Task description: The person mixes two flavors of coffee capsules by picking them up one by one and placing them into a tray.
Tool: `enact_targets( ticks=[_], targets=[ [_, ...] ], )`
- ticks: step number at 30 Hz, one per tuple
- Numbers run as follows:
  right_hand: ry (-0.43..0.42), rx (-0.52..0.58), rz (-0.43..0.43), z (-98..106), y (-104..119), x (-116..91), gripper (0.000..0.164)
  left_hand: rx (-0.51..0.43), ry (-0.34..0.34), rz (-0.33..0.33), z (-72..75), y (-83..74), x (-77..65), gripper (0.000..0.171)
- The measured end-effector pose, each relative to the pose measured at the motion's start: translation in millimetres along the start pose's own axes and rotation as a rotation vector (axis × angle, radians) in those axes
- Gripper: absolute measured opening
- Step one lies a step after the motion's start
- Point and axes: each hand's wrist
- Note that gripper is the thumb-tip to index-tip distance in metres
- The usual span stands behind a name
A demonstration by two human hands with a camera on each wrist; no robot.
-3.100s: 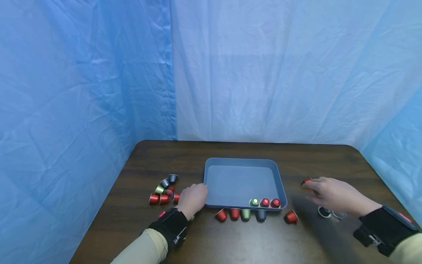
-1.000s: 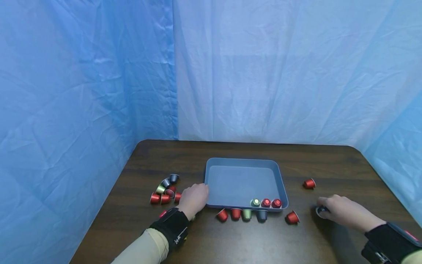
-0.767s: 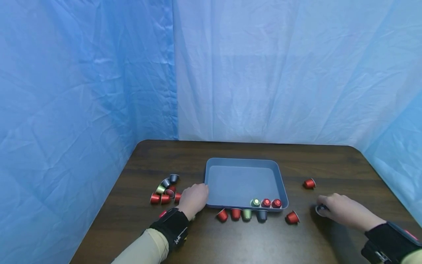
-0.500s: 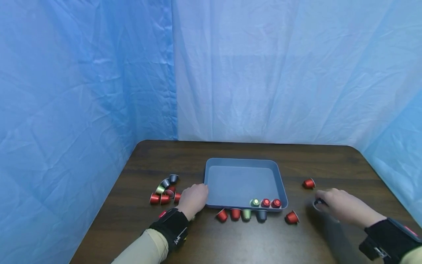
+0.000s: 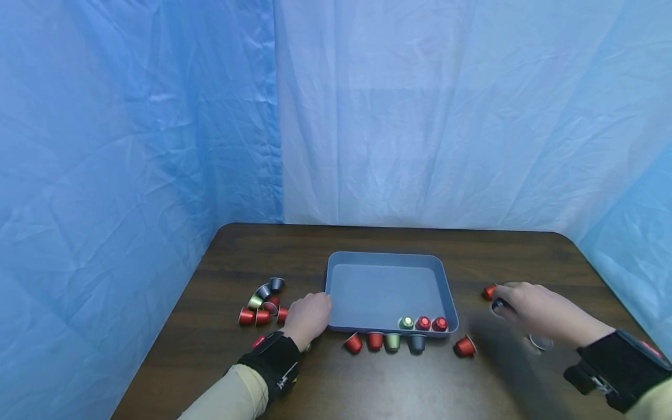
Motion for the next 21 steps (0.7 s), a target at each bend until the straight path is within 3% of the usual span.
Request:
enact_targets(
  ticks=[14, 21],
  targets=[
    [-0.098, -0.102, 0.098, 15, 7, 8, 0.017, -0.005, 0.008, 0.014, 1.6, -1.2, -0.4, 0.01],
    [-0.095, -0.092, 0.107, 20, 12, 12, 0.009, -0.012, 0.02, 0.022, 0.7, -0.8, 1.3, 0.009]
  ],
)
Point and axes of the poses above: each hand's wrist, its own x-axis towards the middle knuckle, its own z-axis out of the back of the hand, y = z × x, and after that the axes turned 6 degrees about z, right-handed
